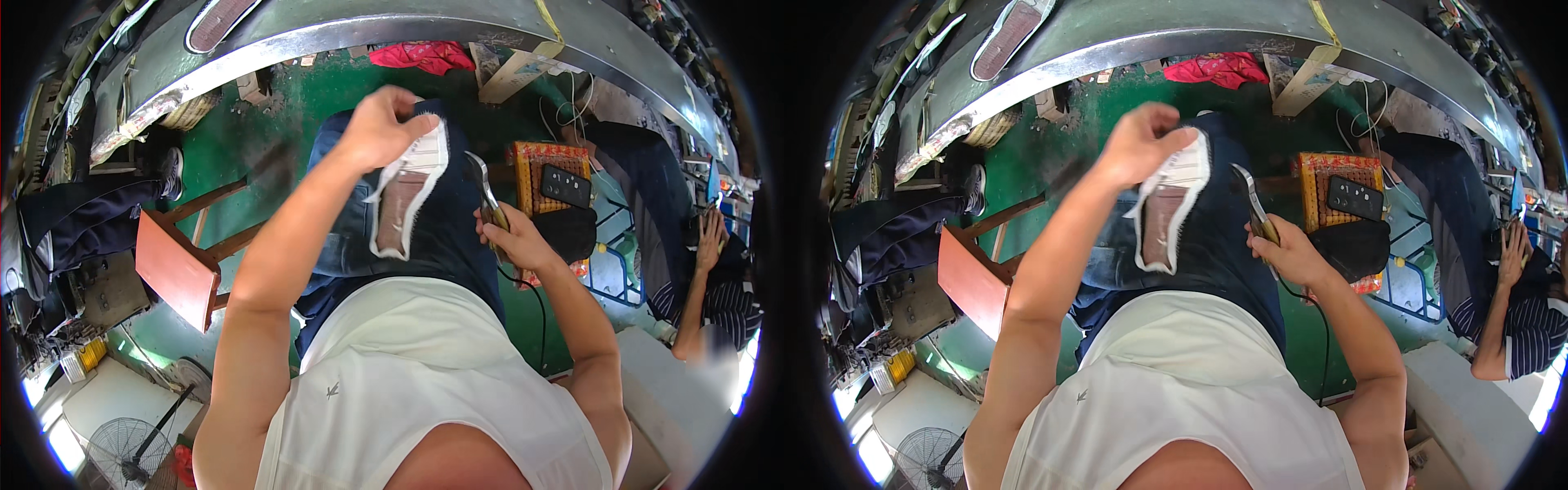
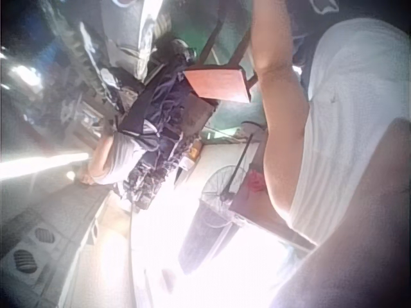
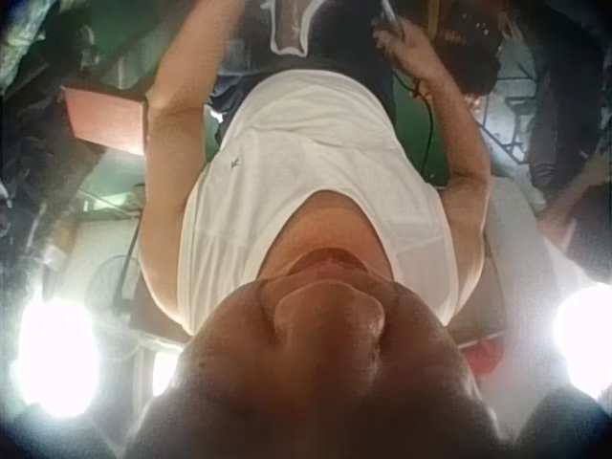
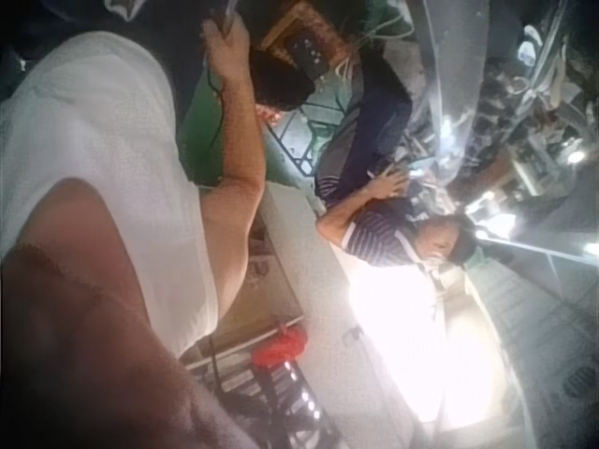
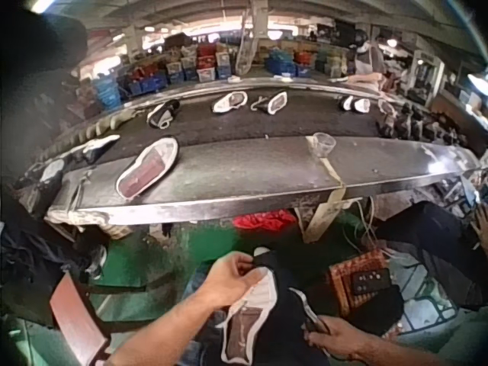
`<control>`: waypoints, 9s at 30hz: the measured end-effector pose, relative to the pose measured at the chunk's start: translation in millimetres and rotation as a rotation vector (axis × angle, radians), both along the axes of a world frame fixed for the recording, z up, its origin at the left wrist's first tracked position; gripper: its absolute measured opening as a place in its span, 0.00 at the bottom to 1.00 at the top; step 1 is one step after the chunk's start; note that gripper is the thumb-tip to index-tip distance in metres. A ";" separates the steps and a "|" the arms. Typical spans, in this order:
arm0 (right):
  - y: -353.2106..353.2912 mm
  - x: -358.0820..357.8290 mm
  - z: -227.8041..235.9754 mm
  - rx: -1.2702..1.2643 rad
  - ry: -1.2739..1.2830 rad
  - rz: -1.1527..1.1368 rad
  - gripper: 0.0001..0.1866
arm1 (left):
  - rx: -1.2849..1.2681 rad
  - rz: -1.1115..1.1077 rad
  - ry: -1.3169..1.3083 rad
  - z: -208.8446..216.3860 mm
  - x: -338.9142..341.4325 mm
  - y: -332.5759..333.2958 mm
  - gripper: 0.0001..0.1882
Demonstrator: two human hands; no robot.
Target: Manually lasting shoes by pulling the upper over a shoe last using pliers and securing it.
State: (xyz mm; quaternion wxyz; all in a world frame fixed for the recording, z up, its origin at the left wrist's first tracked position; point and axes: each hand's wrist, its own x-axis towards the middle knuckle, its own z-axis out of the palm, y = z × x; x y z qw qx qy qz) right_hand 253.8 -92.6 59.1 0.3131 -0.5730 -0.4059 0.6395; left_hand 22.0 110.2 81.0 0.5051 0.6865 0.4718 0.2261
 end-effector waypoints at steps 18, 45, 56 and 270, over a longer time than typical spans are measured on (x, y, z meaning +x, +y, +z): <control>74.8 -30.0 57.3 0.090 -0.736 0.908 0.15 | -0.735 0.083 -0.564 -97.8 -37.7 -147.3 0.34; 22.1 0.0 1.4 -0.371 -0.089 0.204 0.17 | 0.245 -0.300 0.284 -69.2 -23.9 -122.9 0.27; 42.2 -39.6 -6.4 0.332 -0.628 0.404 0.18 | -0.177 -0.119 0.247 -62.2 -31.8 -121.1 0.41; 43.2 -30.4 8.0 0.289 -0.911 0.543 0.15 | 0.030 0.301 0.069 -113.7 -14.3 -130.3 0.27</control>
